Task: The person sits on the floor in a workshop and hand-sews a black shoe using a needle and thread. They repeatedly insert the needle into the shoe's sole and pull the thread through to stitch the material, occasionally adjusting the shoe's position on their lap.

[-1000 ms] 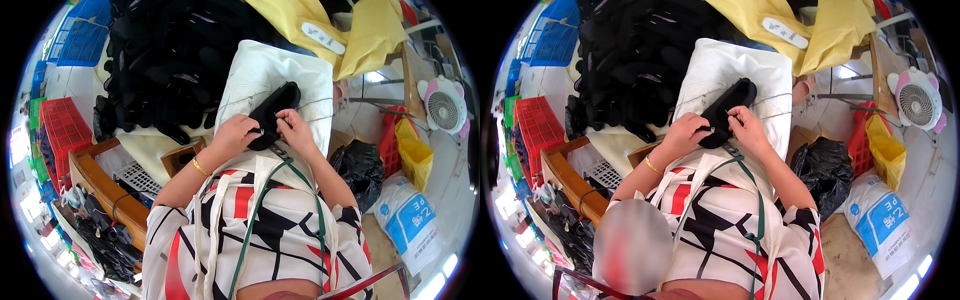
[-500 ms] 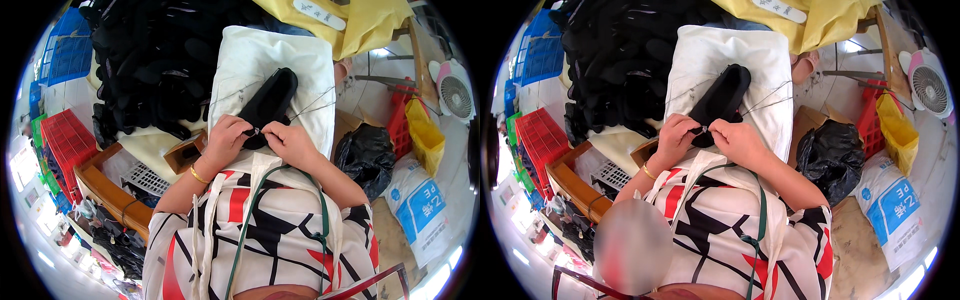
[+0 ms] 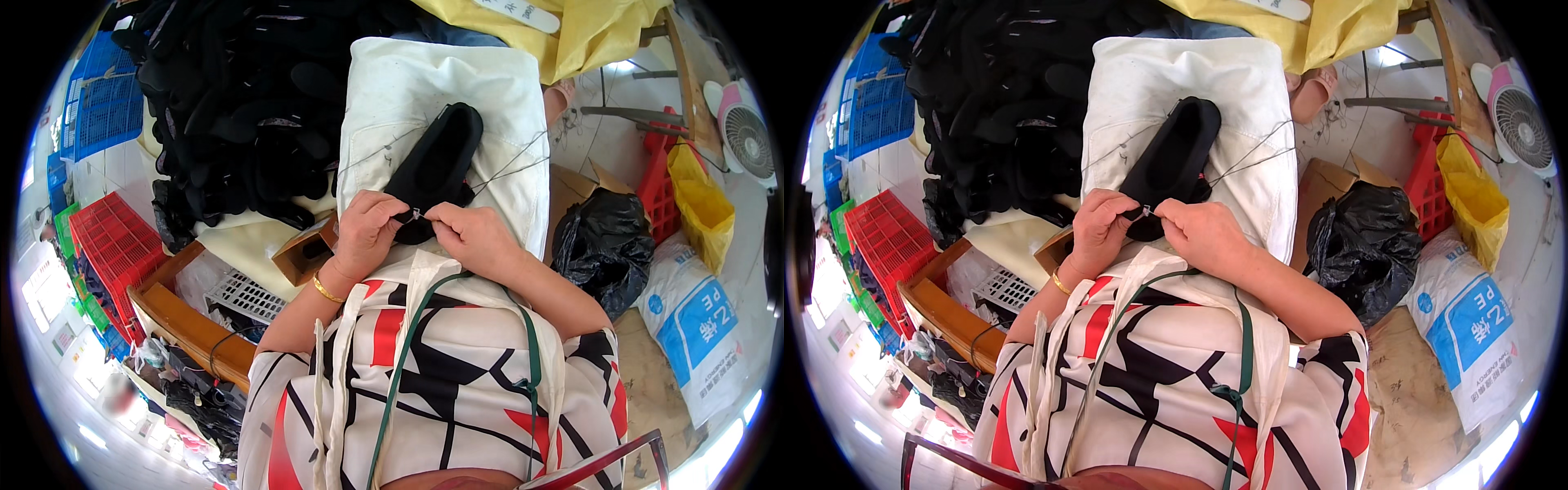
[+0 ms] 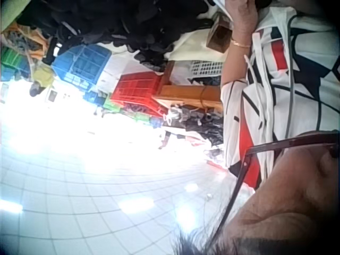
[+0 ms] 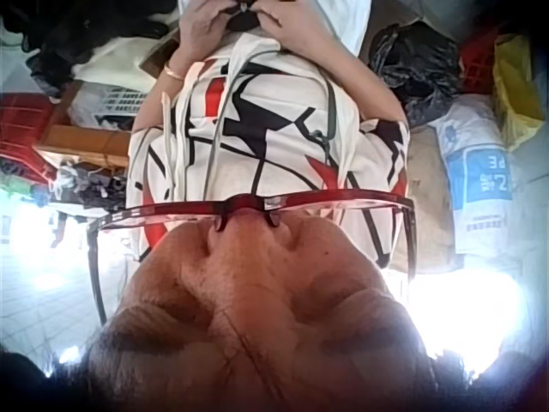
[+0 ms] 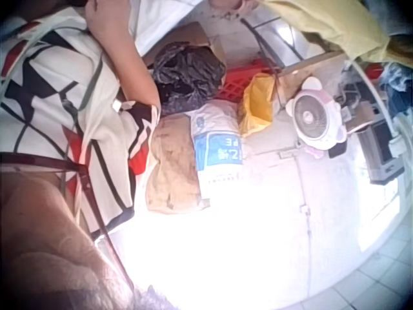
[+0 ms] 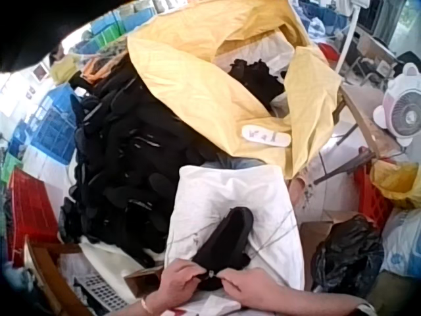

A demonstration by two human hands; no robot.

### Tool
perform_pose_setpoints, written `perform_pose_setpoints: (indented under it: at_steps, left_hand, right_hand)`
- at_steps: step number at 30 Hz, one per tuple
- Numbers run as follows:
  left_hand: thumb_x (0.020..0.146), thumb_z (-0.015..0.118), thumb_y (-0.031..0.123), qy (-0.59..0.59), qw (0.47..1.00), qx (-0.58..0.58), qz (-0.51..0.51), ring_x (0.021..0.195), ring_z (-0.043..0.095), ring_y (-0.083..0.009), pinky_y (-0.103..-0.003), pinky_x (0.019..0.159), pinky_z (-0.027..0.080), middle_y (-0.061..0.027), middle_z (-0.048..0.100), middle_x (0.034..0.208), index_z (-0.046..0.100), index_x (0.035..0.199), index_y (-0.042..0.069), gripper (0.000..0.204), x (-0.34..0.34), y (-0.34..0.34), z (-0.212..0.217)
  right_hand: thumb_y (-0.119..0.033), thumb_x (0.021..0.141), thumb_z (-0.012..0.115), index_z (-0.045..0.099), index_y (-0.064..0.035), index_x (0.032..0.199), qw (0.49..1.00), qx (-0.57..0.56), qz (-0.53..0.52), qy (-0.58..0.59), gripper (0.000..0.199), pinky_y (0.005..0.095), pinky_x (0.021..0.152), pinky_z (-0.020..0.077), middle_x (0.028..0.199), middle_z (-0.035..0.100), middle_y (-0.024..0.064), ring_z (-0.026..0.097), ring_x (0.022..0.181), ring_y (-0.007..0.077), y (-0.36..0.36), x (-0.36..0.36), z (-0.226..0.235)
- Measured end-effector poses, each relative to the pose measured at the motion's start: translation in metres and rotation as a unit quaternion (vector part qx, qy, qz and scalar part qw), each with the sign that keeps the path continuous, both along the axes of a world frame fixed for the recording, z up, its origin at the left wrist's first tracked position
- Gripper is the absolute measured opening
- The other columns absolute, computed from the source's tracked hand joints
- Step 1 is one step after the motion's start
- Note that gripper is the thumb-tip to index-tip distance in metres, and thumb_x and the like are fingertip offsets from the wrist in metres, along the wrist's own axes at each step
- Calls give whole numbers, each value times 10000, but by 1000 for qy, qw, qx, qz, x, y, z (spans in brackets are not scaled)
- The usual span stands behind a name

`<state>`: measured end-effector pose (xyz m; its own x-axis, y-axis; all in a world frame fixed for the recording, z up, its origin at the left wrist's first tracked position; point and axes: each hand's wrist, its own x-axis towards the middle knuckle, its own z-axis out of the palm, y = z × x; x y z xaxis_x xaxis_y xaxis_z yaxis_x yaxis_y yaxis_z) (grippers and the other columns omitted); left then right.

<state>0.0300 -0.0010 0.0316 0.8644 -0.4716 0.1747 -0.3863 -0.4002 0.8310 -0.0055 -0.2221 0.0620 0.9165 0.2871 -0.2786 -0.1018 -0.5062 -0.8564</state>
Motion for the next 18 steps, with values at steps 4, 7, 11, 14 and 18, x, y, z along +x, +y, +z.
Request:
perform_pose_setpoints:
  at_steps: [4,7,11,14,18]
  left_hand:
    - [697,742,-67,-1,1000,4,-2,848,627,-298,-362,727,509,-88,672,928,691,973,76,315,0,0,1]
    - [686,747,-69,-13,1000,10,-9,836,624,-302,-367,717,509,-85,670,914,685,966,77,322,1,-1,2]
    - [650,753,-73,-36,999,35,-18,809,619,-305,-376,694,509,-79,665,887,675,953,87,352,2,-2,5]
    - [626,755,-72,-44,998,51,-17,795,619,-302,-378,680,511,-77,662,873,671,947,94,371,1,-2,5]
    - [614,758,-62,-57,997,59,-17,788,621,-296,-376,676,515,-78,661,861,668,943,94,375,-2,-5,5]
  right_hand:
    - [-124,904,593,664,-61,1042,1000,-6,10,-9,167,401,614,527,783,673,178,659,682,354,0,0,-2]
    - [-125,898,595,662,-61,1036,1000,-10,22,-10,166,415,611,522,784,672,180,653,683,365,-1,4,1]
    - [-129,893,589,639,-53,1018,1000,-16,24,-4,155,440,608,513,768,664,187,648,686,382,2,7,3]
    - [-130,902,572,579,-29,990,999,-44,26,-6,134,465,586,501,723,644,196,638,660,393,12,2,0]
    - [-141,910,542,471,0,905,994,-98,53,-11,158,492,541,504,621,624,194,641,585,382,26,7,-5]
